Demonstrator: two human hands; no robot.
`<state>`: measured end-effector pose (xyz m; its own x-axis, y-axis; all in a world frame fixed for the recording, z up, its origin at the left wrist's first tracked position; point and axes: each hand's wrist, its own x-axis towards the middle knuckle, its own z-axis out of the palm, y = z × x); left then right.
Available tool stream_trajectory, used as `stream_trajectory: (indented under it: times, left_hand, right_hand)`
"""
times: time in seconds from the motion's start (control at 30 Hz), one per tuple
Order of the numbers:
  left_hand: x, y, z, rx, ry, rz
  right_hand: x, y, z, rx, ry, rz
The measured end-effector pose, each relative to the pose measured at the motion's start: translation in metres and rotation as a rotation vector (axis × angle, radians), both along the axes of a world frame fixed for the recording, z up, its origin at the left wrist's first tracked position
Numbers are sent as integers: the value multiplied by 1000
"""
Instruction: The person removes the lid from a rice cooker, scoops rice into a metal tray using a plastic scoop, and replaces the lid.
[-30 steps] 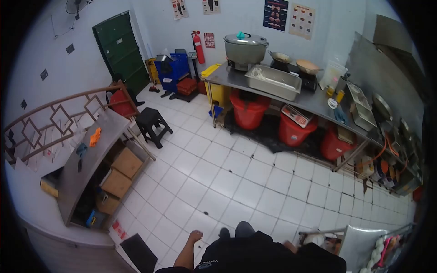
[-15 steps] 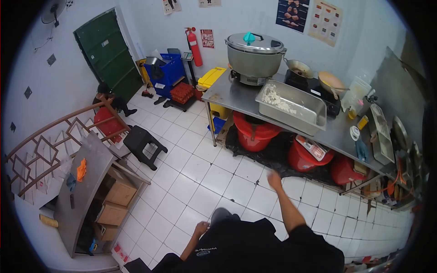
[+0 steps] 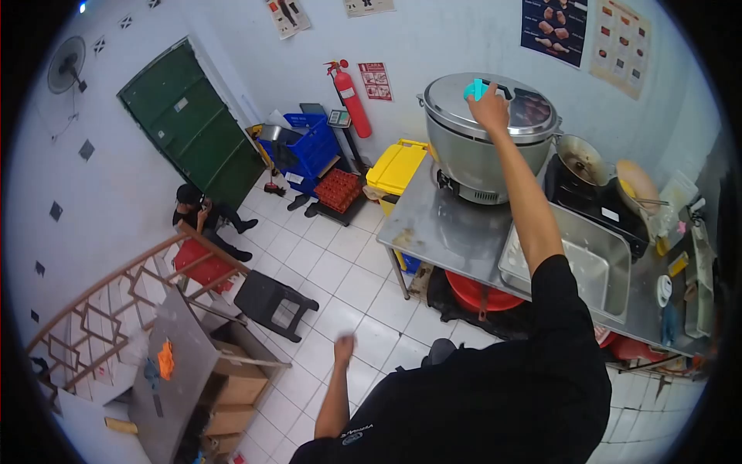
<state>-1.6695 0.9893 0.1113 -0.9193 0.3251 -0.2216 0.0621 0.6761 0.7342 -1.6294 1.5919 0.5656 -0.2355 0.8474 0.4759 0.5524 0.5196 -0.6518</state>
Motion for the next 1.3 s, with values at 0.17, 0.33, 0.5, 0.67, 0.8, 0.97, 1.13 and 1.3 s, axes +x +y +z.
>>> stream_trajectory:
  times: [0.17, 0.33, 0.5, 0.67, 0.8, 0.97, 1.13, 1.3]
  left_hand:
    - [-159, 296, 272, 722, 167, -368]
    - [-182, 512, 427, 806, 519, -755]
    - [-159, 700, 460, 719, 1005, -1237]
    - [-134, 831, 451, 334, 1000, -1722]
    - [-142, 845, 465, 228, 867, -1924]
    - [-179, 853, 489, 528, 908, -1786]
    - [-264, 784, 600, 727, 780, -1512]
    - [-502, 837, 600, 545, 926, -1450]
  right_hand:
    - [-37, 131, -28, -37, -437, 157]
    - [74, 33, -42, -11, 179, 153]
    - [119, -55, -146, -440, 888, -332]
    - [122, -107, -207, -370, 480, -686]
    - [93, -142, -166, -469, 483, -888]
    - [91, -235, -230, -471, 265, -1200]
    - [8, -252, -222, -434, 552, -1355]
    - [-106, -207, -219, -410, 755, -1249]
